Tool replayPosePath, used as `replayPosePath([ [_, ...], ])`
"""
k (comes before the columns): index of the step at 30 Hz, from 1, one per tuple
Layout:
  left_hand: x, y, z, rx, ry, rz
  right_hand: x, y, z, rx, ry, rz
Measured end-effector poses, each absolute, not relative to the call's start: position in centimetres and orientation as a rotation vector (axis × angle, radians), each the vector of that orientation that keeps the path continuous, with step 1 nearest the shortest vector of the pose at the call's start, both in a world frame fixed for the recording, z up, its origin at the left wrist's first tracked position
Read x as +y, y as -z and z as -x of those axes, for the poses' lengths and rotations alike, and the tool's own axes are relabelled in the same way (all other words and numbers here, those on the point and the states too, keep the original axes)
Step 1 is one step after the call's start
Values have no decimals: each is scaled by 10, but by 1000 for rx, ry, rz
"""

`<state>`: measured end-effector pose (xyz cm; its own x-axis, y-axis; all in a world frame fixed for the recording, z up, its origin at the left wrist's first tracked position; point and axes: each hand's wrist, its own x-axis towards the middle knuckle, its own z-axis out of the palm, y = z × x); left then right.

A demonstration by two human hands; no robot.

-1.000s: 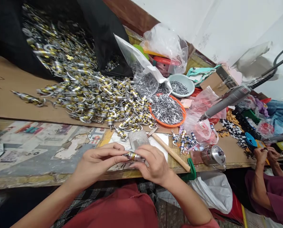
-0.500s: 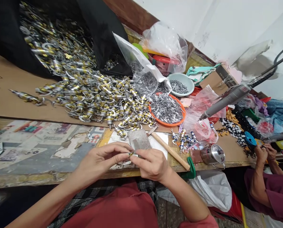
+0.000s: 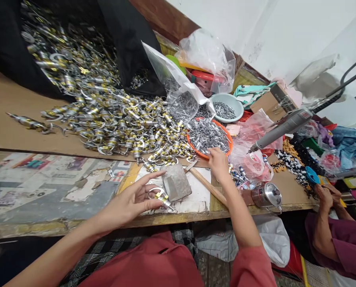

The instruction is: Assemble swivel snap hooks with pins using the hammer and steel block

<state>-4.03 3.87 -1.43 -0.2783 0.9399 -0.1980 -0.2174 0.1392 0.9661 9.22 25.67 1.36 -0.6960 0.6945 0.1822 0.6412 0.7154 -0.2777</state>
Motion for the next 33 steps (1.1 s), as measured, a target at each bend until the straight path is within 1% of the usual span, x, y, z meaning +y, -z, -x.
replayPosePath([
  [3, 41, 14, 43, 1217, -1323, -792, 292, 0, -78, -2697, -220, 1150],
  [8, 46, 15, 46, 1163, -1339, -754, 308, 16, -71, -2649, -239, 1136],
  [15, 49, 21, 52, 1152, -1350, -648, 314, 12, -85, -2431, -299, 1130],
  [18, 49, 19, 51, 1153, -1359, -617, 290, 4, -85, -2407, -386, 1056],
  [20, 48, 18, 51, 1157, -1368, -620, 258, -3, -86, -2442, -469, 926],
  [21, 48, 18, 51, 1160, -1370, -629, 239, -6, -88, -2473, -513, 832],
  [23, 49, 18, 51, 1165, -1370, -654, 202, -10, -94, -2567, -625, 463],
  [25, 49, 18, 51, 1162, -1372, -671, 172, -11, -100, -2661, -564, 296],
  [28, 50, 19, 50, 1145, -1362, -661, 152, -6, -106, -2744, -495, 271],
  [31, 50, 18, 49, 1109, -1351, -611, 151, -1, -106, -2719, -554, 315],
  [33, 50, 17, 48, 1078, -1353, -581, 153, -1, -105, -2698, -534, 330],
])
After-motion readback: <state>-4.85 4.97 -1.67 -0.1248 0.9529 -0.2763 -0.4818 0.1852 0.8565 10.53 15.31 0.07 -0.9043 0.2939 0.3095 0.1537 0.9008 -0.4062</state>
